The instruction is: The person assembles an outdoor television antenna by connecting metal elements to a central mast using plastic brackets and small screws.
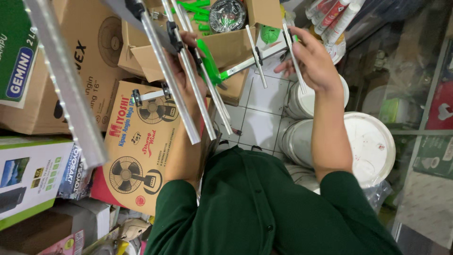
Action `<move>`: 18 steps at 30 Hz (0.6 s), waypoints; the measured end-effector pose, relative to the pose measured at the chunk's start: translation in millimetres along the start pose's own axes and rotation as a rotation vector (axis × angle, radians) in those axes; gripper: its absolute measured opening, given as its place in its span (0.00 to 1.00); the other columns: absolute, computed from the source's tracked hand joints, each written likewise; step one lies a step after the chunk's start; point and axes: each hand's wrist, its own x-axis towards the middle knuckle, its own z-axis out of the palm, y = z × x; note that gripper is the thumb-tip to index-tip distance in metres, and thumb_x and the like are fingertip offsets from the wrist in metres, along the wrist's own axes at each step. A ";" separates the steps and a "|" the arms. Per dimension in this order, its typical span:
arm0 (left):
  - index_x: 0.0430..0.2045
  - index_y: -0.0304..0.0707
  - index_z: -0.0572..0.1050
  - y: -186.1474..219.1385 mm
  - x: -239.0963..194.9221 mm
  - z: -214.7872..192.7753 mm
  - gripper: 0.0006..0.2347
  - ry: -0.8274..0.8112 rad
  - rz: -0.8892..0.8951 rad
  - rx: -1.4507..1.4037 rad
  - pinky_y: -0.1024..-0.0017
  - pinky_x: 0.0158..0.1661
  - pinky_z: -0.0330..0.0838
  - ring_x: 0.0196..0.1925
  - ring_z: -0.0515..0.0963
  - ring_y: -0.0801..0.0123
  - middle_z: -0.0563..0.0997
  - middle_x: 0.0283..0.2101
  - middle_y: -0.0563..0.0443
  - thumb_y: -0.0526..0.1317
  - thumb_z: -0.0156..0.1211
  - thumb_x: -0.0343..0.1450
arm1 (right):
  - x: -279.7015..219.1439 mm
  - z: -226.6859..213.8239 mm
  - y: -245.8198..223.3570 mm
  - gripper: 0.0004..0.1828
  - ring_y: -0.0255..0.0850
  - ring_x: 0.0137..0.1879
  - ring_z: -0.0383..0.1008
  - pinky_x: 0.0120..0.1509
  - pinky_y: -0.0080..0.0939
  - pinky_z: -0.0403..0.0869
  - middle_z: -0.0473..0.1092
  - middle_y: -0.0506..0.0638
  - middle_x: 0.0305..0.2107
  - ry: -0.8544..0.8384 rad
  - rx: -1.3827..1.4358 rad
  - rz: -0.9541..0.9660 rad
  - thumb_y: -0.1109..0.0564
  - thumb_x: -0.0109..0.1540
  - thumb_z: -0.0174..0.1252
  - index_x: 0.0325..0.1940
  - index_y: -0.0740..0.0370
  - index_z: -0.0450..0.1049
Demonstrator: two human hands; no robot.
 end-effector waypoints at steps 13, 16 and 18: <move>0.65 0.31 0.63 35.2 -8.4 3.4 0.21 -0.157 -0.037 0.584 0.63 0.59 0.71 0.59 0.75 0.59 0.75 0.58 0.40 0.41 0.58 0.79 | 17.5 7.2 9.9 0.09 0.52 0.48 0.83 0.52 0.49 0.83 0.75 0.63 0.46 0.142 0.181 0.017 0.57 0.74 0.44 0.53 0.64 0.65; 0.67 0.30 0.64 7.6 -9.1 -8.3 0.18 -0.148 -0.161 0.416 0.67 0.59 0.73 0.58 0.77 0.64 0.77 0.60 0.45 0.35 0.53 0.82 | 21.5 5.7 13.3 0.09 0.53 0.48 0.83 0.52 0.49 0.84 0.76 0.65 0.45 0.160 0.221 -0.018 0.57 0.74 0.45 0.53 0.64 0.64; 0.65 0.29 0.65 -6.7 -1.0 -12.5 0.16 -0.145 -0.177 0.372 0.67 0.53 0.73 0.51 0.76 0.64 0.76 0.55 0.46 0.34 0.53 0.81 | 29.3 4.3 13.4 0.09 0.53 0.47 0.83 0.52 0.49 0.84 0.77 0.66 0.45 0.211 0.246 -0.041 0.57 0.74 0.45 0.54 0.64 0.64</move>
